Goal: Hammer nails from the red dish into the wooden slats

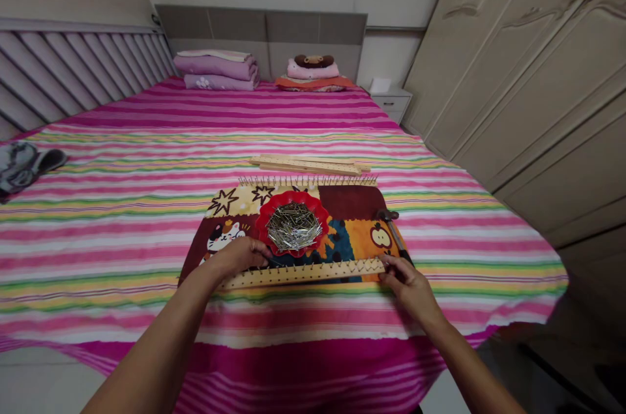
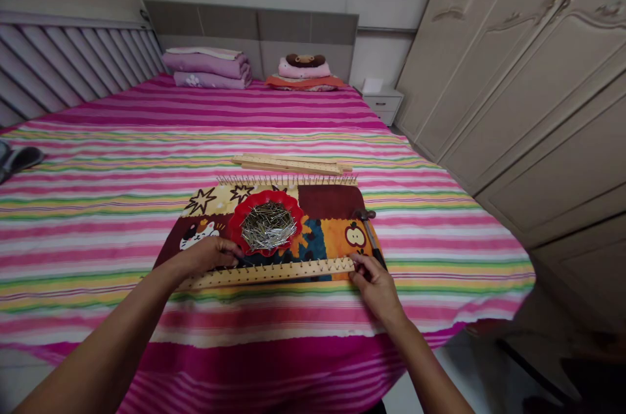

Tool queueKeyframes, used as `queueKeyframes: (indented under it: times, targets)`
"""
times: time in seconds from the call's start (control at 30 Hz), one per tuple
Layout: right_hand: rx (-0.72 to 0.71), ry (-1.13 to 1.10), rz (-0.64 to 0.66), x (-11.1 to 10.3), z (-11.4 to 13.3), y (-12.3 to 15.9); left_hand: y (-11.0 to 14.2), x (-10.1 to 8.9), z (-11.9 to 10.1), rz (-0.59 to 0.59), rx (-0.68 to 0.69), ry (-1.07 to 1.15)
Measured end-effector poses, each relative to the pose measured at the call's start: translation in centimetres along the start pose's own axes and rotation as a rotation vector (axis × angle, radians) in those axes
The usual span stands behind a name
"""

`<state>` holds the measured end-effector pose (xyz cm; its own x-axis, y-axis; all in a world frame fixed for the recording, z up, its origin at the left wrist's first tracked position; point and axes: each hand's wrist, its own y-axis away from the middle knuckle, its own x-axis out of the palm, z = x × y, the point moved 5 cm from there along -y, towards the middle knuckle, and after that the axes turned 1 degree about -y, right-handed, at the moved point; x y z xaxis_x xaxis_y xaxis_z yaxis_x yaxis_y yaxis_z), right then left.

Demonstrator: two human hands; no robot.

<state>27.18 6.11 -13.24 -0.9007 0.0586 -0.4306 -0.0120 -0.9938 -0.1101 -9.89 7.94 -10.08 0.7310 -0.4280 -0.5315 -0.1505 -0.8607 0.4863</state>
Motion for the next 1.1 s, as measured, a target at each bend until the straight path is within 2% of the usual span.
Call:
queueKeyframes:
  times: [0.27, 0.4, 0.5, 0.63, 0.73, 0.83, 0.93, 1.03, 1.1]
  targets:
    - [-0.076, 0.083, 0.119, 0.1, 1.6, 0.2, 0.3, -0.1, -0.2, 0.005, -0.007, -0.065]
    - [-0.099, 0.088, 0.244, -0.2, 2.8, 2.6, 0.5, 0.1, -0.4, 0.047, -0.033, -0.109]
    - [-0.100, 0.102, 0.271, -0.8, 3.0, 5.2, 0.6, 0.1, -0.5, 0.015, 0.008, -0.189]
    - [-0.072, 0.113, 0.288, -1.1, 1.9, 8.0, 1.0, 0.1, -0.7, -0.025, 0.050, -0.308]
    - [-0.053, 0.113, 0.263, -1.2, 0.9, 9.0, 1.1, 0.4, -1.1, -0.058, 0.091, -0.447]
    - [-0.064, 0.119, 0.234, -1.4, 1.0, 9.1, 0.8, 0.7, -1.6, -0.093, 0.116, -0.580]
    - [-0.101, 0.142, 0.214, -1.8, 2.3, 8.3, 0.8, 0.6, -2.2, -0.100, 0.112, -0.654]
    - [-0.126, 0.148, 0.177, -2.3, 3.6, 6.7, 2.1, -0.5, -2.9, -0.137, 0.114, -0.644]
    - [-0.130, 0.149, 0.155, -2.4, 3.9, 5.4, 4.0, -1.9, -3.1, -0.216, 0.113, -0.542]
